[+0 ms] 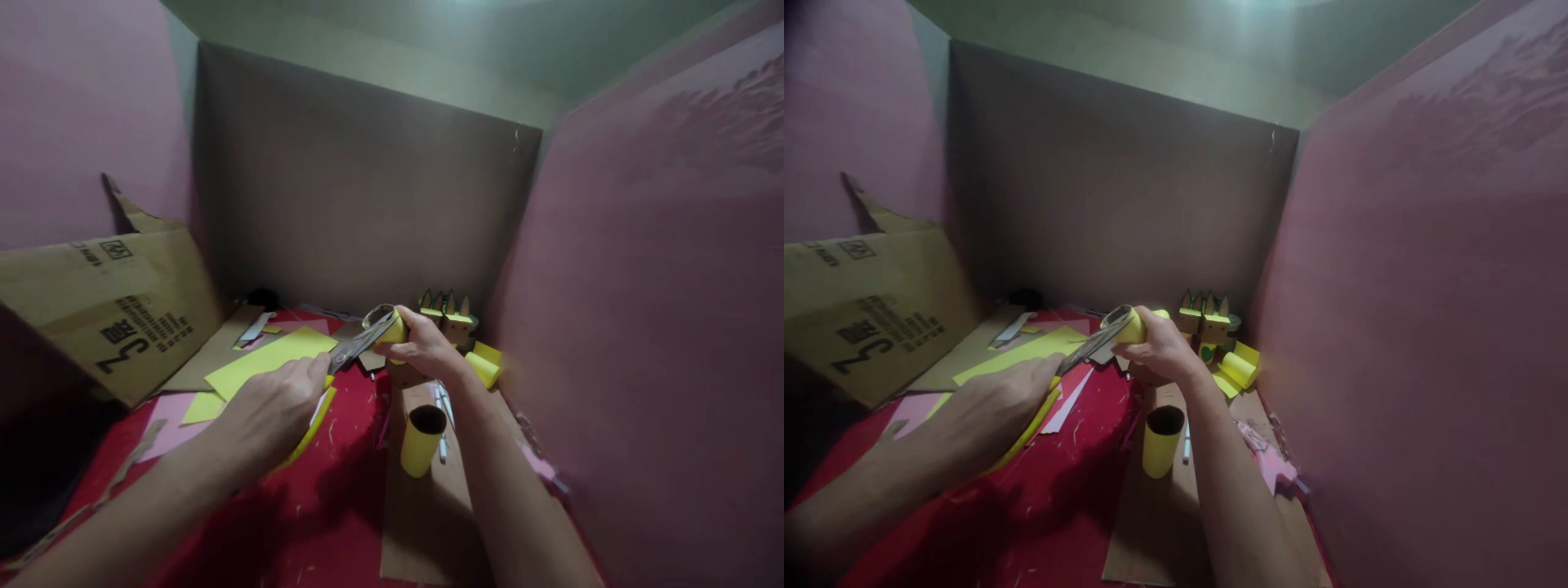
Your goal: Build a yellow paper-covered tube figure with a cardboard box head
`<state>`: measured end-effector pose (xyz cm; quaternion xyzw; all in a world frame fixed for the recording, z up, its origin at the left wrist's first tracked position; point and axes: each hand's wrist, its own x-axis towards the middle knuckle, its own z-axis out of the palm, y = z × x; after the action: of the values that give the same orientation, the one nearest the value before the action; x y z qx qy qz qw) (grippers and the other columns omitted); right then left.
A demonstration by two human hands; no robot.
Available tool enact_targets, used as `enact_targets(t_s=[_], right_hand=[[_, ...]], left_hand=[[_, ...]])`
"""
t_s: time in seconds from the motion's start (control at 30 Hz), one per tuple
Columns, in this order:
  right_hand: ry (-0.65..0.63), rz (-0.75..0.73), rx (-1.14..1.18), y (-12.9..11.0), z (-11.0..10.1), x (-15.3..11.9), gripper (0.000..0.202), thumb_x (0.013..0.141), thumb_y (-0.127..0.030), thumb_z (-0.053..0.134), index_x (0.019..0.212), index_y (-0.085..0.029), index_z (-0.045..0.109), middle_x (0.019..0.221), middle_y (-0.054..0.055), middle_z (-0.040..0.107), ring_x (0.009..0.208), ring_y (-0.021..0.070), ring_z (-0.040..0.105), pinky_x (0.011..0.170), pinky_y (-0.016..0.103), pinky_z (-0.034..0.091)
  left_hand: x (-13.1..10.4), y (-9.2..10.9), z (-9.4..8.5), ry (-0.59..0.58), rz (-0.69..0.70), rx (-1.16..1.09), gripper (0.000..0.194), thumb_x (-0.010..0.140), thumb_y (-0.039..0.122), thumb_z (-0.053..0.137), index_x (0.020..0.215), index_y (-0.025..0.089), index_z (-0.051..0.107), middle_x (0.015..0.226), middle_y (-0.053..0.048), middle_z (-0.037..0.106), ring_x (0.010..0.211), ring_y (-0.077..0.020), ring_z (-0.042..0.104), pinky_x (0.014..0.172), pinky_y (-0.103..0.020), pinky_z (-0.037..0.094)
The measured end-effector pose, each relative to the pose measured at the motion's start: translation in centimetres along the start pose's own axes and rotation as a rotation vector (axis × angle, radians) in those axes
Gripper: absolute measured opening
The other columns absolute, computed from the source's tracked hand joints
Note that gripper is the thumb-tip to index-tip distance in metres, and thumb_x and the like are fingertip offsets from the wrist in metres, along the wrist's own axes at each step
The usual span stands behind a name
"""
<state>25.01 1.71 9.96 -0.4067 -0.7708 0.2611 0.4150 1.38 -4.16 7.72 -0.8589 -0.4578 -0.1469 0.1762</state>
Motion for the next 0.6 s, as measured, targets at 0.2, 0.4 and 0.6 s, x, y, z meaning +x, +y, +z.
enact_targets(t_s=[0.2, 0.4, 0.6], right_hand=[[0.039, -0.044, -0.14, -0.6, 0.1, -0.2, 0.03, 0.071, -0.029, 0.076, 0.096, -0.02, 0.061, 0.084, -0.001, 0.06, 0.076, 0.0152, 0.055, 0.068, 0.028, 0.044], [0.045, -0.009, -0.194, -0.7, 0.1, -0.4, 0.031, 0.073, -0.029, 0.074, 0.099, -0.021, 0.06, 0.083, -0.001, 0.059, 0.075, 0.0155, 0.053, 0.066, 0.027, 0.042], [0.1, 0.001, -0.247, -0.7, 0.7, -0.1, 0.029, 0.072, -0.032, 0.074, 0.096, -0.021, 0.06, 0.082, -0.001, 0.059, 0.075, 0.0165, 0.054, 0.066, 0.028, 0.041]], left_hand=[[-0.1, 0.2, 0.9, -0.036, -0.02, 0.059, 0.027, 0.09, 0.005, 0.035, 0.103, 0.012, 0.057, 0.079, -0.009, 0.065, 0.069, -0.0247, 0.065, 0.057, -0.034, 0.047], [-0.4, -0.3, 3.3, 0.09, 0.006, 0.097, 0.026, 0.09, 0.005, 0.034, 0.103, 0.013, 0.055, 0.074, -0.006, 0.064, 0.063, -0.0237, 0.065, 0.052, -0.032, 0.043], [-0.9, -0.6, 3.8, 0.09, 0.001, 0.058, 0.026, 0.091, 0.009, 0.035, 0.107, 0.015, 0.054, 0.073, -0.004, 0.062, 0.06, -0.0209, 0.063, 0.05, -0.031, 0.038]])
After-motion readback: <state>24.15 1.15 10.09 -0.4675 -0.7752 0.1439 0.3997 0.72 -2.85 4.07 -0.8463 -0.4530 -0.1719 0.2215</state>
